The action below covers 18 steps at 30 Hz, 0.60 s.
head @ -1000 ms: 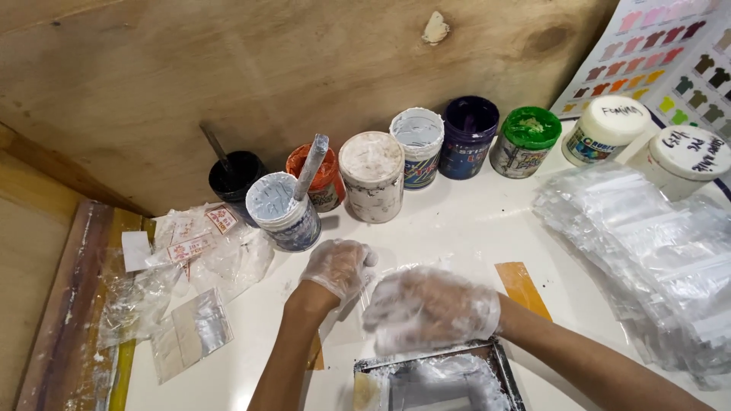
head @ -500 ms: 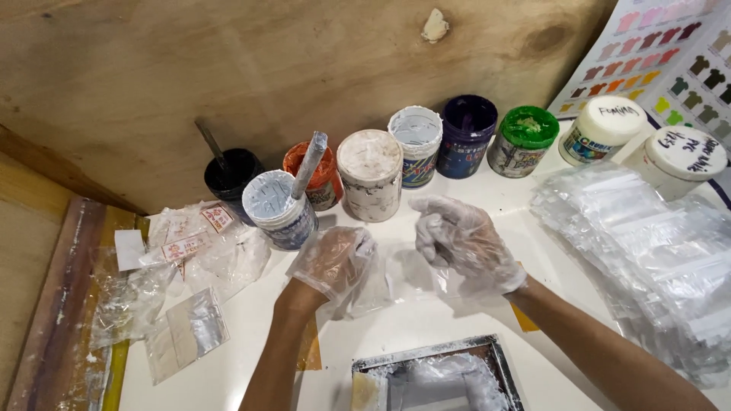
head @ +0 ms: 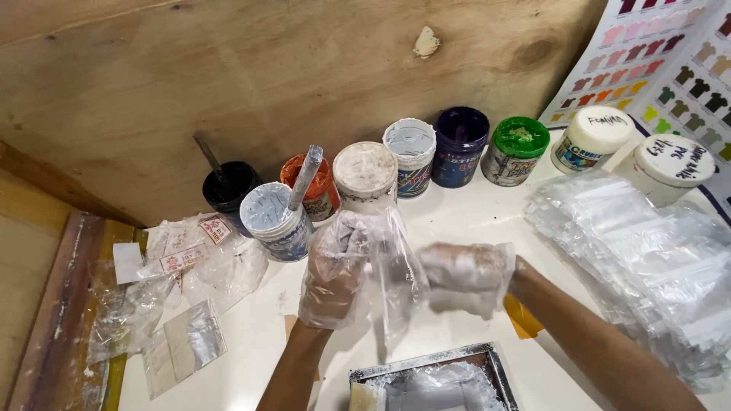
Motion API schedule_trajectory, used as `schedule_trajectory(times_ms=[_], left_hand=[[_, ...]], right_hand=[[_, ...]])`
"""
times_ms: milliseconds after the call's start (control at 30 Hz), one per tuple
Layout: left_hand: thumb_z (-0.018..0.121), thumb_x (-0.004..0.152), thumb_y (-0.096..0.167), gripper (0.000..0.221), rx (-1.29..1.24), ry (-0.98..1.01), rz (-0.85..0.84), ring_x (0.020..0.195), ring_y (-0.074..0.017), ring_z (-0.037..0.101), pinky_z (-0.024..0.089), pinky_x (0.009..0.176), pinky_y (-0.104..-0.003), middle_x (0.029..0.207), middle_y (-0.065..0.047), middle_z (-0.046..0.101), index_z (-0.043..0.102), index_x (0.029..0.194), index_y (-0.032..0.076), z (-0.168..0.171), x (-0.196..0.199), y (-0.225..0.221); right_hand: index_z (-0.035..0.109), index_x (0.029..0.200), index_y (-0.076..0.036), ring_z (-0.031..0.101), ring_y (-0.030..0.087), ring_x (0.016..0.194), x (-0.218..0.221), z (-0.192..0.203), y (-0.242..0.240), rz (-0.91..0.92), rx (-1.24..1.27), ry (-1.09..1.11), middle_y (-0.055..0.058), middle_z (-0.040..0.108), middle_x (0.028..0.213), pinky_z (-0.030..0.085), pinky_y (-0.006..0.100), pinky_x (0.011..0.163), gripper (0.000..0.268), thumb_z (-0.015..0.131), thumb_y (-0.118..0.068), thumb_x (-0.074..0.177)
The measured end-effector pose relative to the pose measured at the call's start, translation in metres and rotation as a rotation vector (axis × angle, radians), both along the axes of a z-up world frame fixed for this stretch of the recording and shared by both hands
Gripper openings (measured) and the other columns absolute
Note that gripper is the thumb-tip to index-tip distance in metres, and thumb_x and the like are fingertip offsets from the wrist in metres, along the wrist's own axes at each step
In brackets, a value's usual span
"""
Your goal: Applying ink to a screen printing frame and organizing small plastic bags on a workbench.
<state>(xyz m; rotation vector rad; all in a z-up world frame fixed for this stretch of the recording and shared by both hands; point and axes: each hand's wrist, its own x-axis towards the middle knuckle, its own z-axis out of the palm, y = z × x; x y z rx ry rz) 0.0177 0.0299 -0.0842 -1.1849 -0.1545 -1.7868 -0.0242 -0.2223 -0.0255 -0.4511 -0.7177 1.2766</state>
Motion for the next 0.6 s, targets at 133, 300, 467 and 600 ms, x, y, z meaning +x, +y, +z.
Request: schedule_trajectory(times_ms=[133, 300, 467, 600], left_hand=[[0.063, 0.101, 0.014, 0.043, -0.882, 1.488, -1.909, 0.127, -0.0262, 0.06, 0.05, 0.112, -0.041, 0.145, -0.011, 0.055, 0.049, 0.142, 0.014, -0.092, 0.031, 0.006], [0.057, 0.102, 0.02, 0.058, -1.693, 1.814, -2.446, 0.144, -0.0218, 0.048, 0.043, 0.119, -0.031, 0.162, -0.013, 0.04, 0.033, 0.155, 0.021, -0.099, 0.031, 0.005], [0.061, 0.097, 0.015, 0.049, -1.64, 1.996, -2.182, 0.133, -0.0231, 0.058, 0.051, 0.109, -0.031, 0.15, -0.013, 0.052, 0.047, 0.144, 0.018, -0.045, 0.019, -0.005], [0.063, 0.095, 0.012, 0.044, -1.617, 2.071, -2.05, 0.128, -0.0237, 0.063, 0.055, 0.104, -0.03, 0.143, -0.013, 0.058, 0.053, 0.138, 0.016, -0.003, 0.008, -0.012]], right_hand=[[0.028, 0.155, 0.0, 0.046, 0.037, 0.143, 0.0, 0.018, 0.02, -0.836, 0.041, -0.29, 0.022, 0.043, 0.157, 0.047, 0.058, 0.113, 0.107, 0.046, -0.081, 0.087], [0.053, 0.134, -0.008, 0.059, 0.047, 0.126, -0.016, 0.071, 0.034, -1.42, 0.015, 0.49, 0.026, 0.057, 0.144, 0.052, 0.061, 0.098, 0.073, 0.061, -0.063, 0.087], [0.061, 0.14, -0.006, 0.071, 0.036, 0.115, 0.001, 0.059, 0.015, -1.604, -0.148, 0.521, 0.02, 0.07, 0.132, 0.063, 0.039, 0.077, 0.061, 0.057, -0.048, 0.095], [0.063, 0.135, -0.005, 0.068, 0.037, 0.118, 0.009, 0.063, 0.01, -1.668, -0.18, 0.624, 0.019, 0.067, 0.136, 0.056, 0.053, 0.096, 0.054, 0.06, -0.04, 0.094]])
